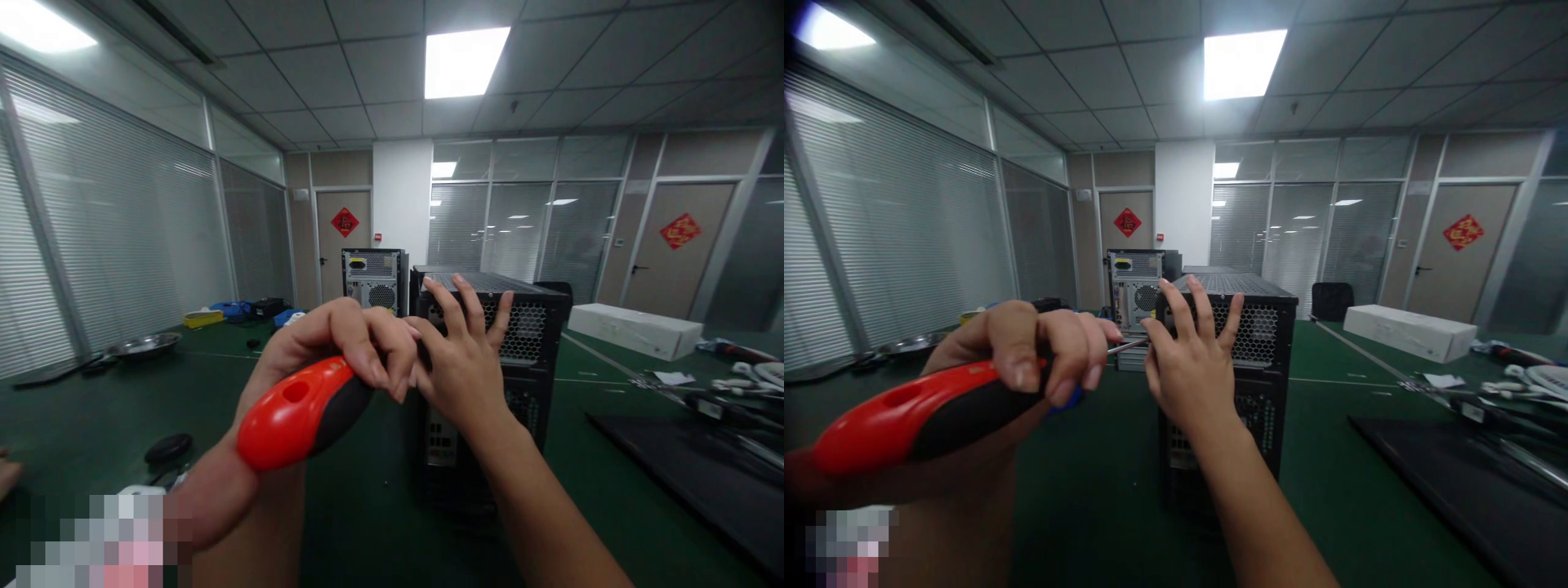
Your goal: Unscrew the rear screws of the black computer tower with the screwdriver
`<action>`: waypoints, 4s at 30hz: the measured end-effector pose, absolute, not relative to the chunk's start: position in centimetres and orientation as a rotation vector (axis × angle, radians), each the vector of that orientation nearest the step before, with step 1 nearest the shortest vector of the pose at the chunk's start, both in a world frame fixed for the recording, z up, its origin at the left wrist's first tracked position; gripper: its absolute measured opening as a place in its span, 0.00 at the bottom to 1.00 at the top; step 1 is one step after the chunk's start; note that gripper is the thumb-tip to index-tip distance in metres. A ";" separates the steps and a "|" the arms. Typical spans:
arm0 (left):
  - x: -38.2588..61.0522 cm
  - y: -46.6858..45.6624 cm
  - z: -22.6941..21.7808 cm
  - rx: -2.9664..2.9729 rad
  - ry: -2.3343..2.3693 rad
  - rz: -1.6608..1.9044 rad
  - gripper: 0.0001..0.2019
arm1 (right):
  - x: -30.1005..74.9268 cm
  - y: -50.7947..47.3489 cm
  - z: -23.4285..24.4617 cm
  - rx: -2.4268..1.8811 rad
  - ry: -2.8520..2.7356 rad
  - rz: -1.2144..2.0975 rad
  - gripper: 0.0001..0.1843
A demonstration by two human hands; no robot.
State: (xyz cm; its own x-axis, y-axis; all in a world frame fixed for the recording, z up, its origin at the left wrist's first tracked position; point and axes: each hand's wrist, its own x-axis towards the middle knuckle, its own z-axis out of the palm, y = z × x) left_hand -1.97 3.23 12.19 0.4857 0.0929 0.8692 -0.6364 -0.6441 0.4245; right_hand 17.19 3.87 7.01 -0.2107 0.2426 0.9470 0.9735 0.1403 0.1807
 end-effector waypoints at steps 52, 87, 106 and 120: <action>-1.4 3.8 12.1 1.892 -0.441 1.169 0.14 | 17.0 3.8 7.1 -1.246 -1.602 -1.125 0.19; -1.4 1.7 12.4 1.668 -0.385 1.412 0.31 | 17.0 3.7 7.1 -1.246 -1.600 -1.124 0.18; -1.8 1.5 12.0 1.776 -0.344 1.368 0.29 | 17.1 3.7 7.1 -1.223 -1.603 -1.130 0.18; -1.9 2.1 11.8 1.872 -0.404 1.331 0.33 | 17.1 3.7 7.1 -1.219 -1.606 -1.133 0.19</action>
